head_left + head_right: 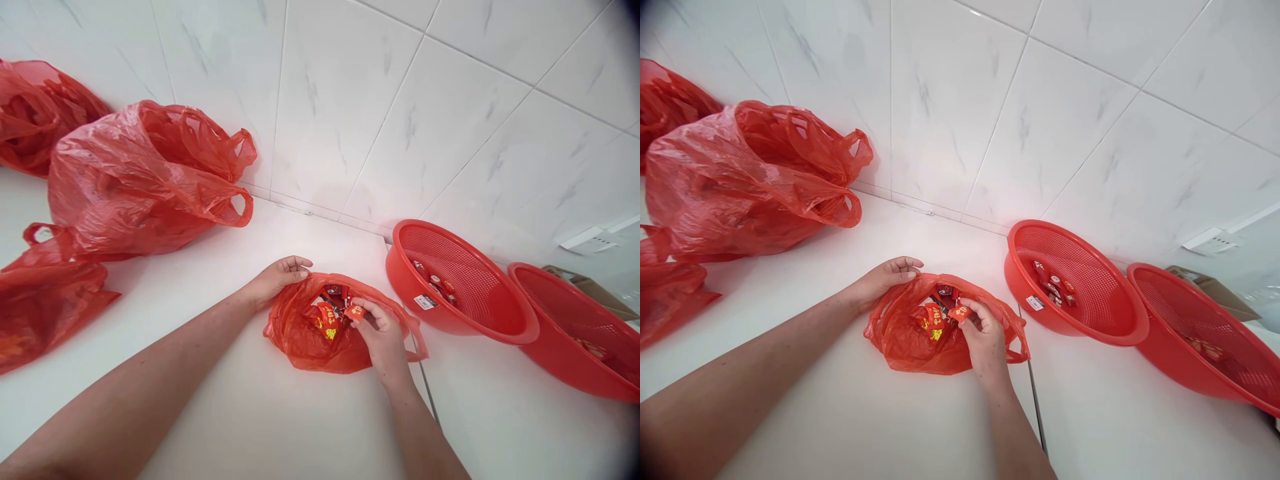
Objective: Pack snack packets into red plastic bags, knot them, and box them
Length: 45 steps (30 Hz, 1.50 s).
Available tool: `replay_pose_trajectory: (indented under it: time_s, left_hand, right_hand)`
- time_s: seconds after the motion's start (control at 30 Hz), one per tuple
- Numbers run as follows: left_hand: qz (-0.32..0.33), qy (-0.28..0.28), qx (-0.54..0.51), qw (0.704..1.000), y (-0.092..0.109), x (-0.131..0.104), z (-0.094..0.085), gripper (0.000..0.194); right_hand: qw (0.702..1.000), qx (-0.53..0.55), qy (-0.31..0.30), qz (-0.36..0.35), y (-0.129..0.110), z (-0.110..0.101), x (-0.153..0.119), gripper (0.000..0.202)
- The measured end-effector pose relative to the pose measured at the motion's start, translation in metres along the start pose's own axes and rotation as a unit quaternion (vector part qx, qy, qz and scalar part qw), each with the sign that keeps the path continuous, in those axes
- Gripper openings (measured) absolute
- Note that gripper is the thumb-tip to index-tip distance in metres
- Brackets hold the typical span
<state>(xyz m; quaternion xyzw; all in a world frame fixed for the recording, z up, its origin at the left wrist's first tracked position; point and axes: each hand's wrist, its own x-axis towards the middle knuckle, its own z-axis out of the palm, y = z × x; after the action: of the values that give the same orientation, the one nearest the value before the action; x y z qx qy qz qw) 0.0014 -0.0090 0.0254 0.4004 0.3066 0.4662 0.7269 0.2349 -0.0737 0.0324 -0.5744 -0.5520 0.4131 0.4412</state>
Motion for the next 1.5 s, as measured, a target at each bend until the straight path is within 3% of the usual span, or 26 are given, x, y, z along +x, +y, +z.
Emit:
replay_pose_trajectory:
  time_s: [0.2,0.6,0.87,1.0,1.13,1.33,1.5]
  left_hand:
    - [-0.002,0.000,-0.001,1.000,-0.001,0.000,0.000,0.031]
    - [-0.001,0.000,-0.001,1.000,-0.002,0.000,-0.001,0.030]
    - [-0.004,0.006,-0.003,1.000,-0.001,0.000,0.000,0.031]
    - [-0.002,0.002,-0.006,1.000,-0.001,0.001,-0.001,0.032]
    - [0.001,0.008,-0.009,1.000,-0.001,0.001,-0.003,0.034]
    - [0.024,0.015,-0.001,1.000,-0.002,-0.003,-0.001,0.039]
    - [0.043,0.026,0.032,0.998,-0.002,-0.010,0.001,0.043]
  right_hand:
    - [0.998,-0.049,-0.006,-0.046,-0.002,-0.001,-0.002,0.021]
    - [0.987,-0.128,-0.054,-0.084,-0.010,0.004,-0.008,0.025]
    - [0.961,-0.257,0.008,-0.103,-0.004,0.004,-0.007,0.022]
    - [0.955,-0.271,0.068,-0.096,-0.002,0.001,-0.003,0.036]
    - [0.943,-0.289,0.102,-0.131,-0.002,-0.006,0.000,0.033]
    - [0.913,-0.377,0.087,-0.131,0.003,-0.017,-0.006,0.029]
    - [0.903,-0.403,0.051,-0.141,0.010,-0.017,-0.035,0.023]
